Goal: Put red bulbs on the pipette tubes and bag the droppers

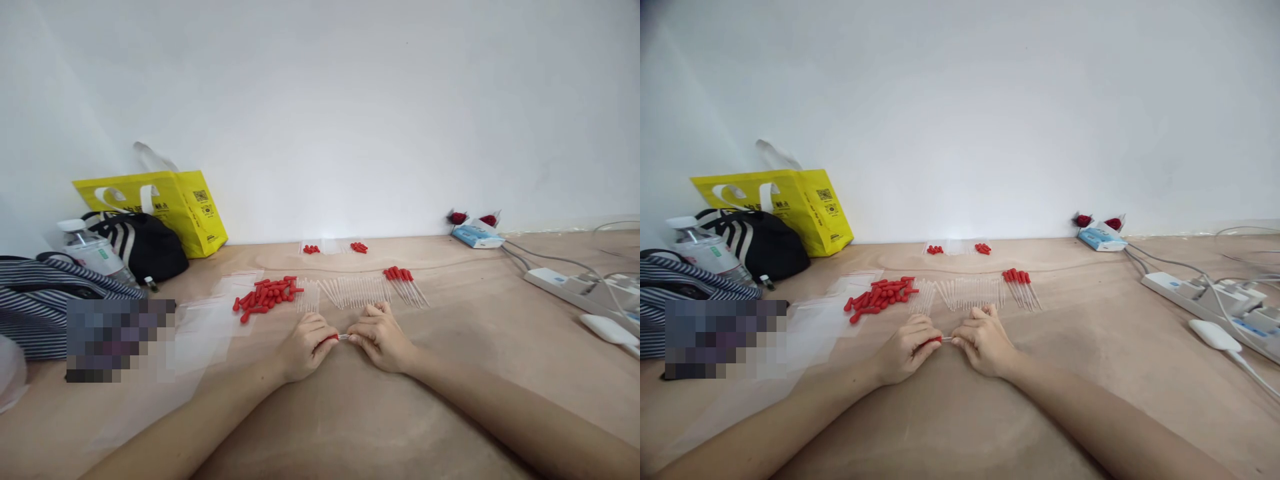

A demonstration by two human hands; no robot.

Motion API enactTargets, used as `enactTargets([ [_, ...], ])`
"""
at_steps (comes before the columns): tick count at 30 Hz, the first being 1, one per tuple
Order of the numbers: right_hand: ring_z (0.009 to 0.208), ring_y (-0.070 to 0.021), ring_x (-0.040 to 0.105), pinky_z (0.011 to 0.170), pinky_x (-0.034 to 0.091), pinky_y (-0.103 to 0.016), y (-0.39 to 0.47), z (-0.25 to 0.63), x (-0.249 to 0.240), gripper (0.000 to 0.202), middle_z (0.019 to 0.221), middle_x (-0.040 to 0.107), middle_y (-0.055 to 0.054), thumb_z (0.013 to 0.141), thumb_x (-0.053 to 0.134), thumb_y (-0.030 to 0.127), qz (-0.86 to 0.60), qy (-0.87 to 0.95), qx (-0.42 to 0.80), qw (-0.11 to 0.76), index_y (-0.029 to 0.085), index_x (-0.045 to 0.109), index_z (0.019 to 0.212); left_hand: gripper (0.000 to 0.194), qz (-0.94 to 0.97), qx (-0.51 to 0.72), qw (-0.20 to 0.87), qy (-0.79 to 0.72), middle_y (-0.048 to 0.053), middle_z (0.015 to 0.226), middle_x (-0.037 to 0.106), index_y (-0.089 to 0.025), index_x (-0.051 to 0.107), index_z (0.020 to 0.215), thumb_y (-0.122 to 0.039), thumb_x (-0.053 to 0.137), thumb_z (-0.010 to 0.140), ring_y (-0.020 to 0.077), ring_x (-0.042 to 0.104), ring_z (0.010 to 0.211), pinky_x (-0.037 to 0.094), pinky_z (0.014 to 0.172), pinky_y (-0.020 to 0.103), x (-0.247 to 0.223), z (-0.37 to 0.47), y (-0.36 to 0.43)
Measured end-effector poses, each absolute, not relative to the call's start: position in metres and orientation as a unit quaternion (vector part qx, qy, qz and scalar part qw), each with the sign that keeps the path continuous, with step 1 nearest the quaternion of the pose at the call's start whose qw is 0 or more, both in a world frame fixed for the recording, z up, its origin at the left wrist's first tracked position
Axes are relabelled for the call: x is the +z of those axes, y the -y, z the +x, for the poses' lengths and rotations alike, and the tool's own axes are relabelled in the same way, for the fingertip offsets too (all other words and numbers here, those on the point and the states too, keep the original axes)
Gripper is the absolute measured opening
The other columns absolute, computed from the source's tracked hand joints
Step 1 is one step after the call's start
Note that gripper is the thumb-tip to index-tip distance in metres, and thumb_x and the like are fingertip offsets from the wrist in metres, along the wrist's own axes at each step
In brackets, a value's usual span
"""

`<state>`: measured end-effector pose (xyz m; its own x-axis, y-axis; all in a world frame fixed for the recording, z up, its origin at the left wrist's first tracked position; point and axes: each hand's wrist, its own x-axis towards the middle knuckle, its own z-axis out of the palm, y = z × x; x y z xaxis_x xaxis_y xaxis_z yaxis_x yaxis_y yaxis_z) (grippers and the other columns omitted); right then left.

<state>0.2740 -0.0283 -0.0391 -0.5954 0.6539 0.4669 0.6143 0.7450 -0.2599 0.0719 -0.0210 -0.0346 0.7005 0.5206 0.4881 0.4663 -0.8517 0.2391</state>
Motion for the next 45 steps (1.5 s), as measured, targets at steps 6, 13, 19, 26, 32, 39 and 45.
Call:
enactTargets([
  [6,0.074,-0.0144,0.045,0.07,0.021,-0.032,0.028,0.276,-0.038,0.021,0.074,0.064,-0.001,0.086,0.043,0.027,-0.376,0.886,0.022,0.272,0.024,0.064,0.087,0.018,0.91,0.283,0.027,-0.301,0.003,0.073,0.062,-0.016,0.058,0.083,-0.019,0.04,0.086,0.0155,0.051,0.074,0.034,0.081,0.034,-0.034,0.072,0.022],
  [13,0.075,-0.0157,0.046,0.072,0.02,-0.033,0.023,0.287,-0.039,0.024,0.075,0.063,-0.002,0.08,0.046,0.017,-0.404,0.864,-0.042,0.296,0.026,0.062,0.096,0.025,0.874,0.3,-0.038,-0.38,0.004,0.095,0.063,-0.022,0.054,0.105,-0.031,0.049,0.082,0.0199,0.05,0.093,0.026,0.089,0.039,-0.03,0.067,0.019],
  [19,0.079,-0.019,0.052,0.077,0.022,-0.035,-0.015,0.324,-0.044,0.019,0.074,0.065,-0.003,0.076,0.047,0.027,-0.625,0.678,-0.074,0.379,0.019,0.061,0.087,0.028,0.8,0.286,-0.15,-0.505,0.007,0.106,0.058,-0.022,0.058,0.101,-0.033,0.055,0.075,0.0263,0.044,0.104,0.022,0.091,0.046,-0.028,0.043,0.003],
  [26,0.083,-0.0226,0.053,0.078,0.022,-0.038,-0.039,0.332,-0.045,0.022,0.074,0.065,-0.006,0.078,0.042,0.031,-0.732,0.629,-0.092,0.245,0.018,0.06,0.08,0.024,0.769,0.25,-0.155,-0.568,0.007,0.104,0.058,-0.023,0.061,0.094,-0.031,0.056,0.073,0.0272,0.044,0.103,0.023,0.089,0.048,-0.032,0.032,-0.008],
  [32,0.086,-0.0235,0.054,0.078,0.022,-0.04,-0.045,0.321,-0.044,0.028,0.084,0.065,-0.009,0.083,0.036,0.03,-0.749,0.629,-0.099,0.183,0.017,0.06,0.081,0.02,0.77,0.238,-0.148,-0.574,0.007,0.103,0.058,-0.023,0.063,0.089,-0.032,0.056,0.074,0.0265,0.044,0.104,0.023,0.089,0.048,-0.034,0.034,-0.008],
  [39,0.084,-0.0232,0.056,0.077,0.023,-0.04,-0.045,0.318,-0.039,0.025,0.083,0.064,-0.01,0.081,0.037,0.027,-0.764,0.618,-0.08,0.165,0.017,0.06,0.084,0.019,0.757,0.243,-0.14,-0.59,0.006,0.105,0.058,-0.024,0.063,0.088,-0.033,0.056,0.074,0.0257,0.043,0.105,0.022,0.089,0.047,-0.032,0.035,-0.008],
  [45,0.089,-0.0224,0.054,0.079,0.025,-0.04,-0.039,0.32,-0.04,0.025,0.092,0.063,-0.007,0.079,0.038,0.026,-0.75,0.634,-0.074,0.175,0.021,0.063,0.08,0.019,0.736,0.254,-0.126,-0.615,0.006,0.104,0.058,-0.025,0.063,0.086,-0.036,0.055,0.074,0.0261,0.043,0.105,0.023,0.088,0.047,-0.035,0.032,-0.01],
])
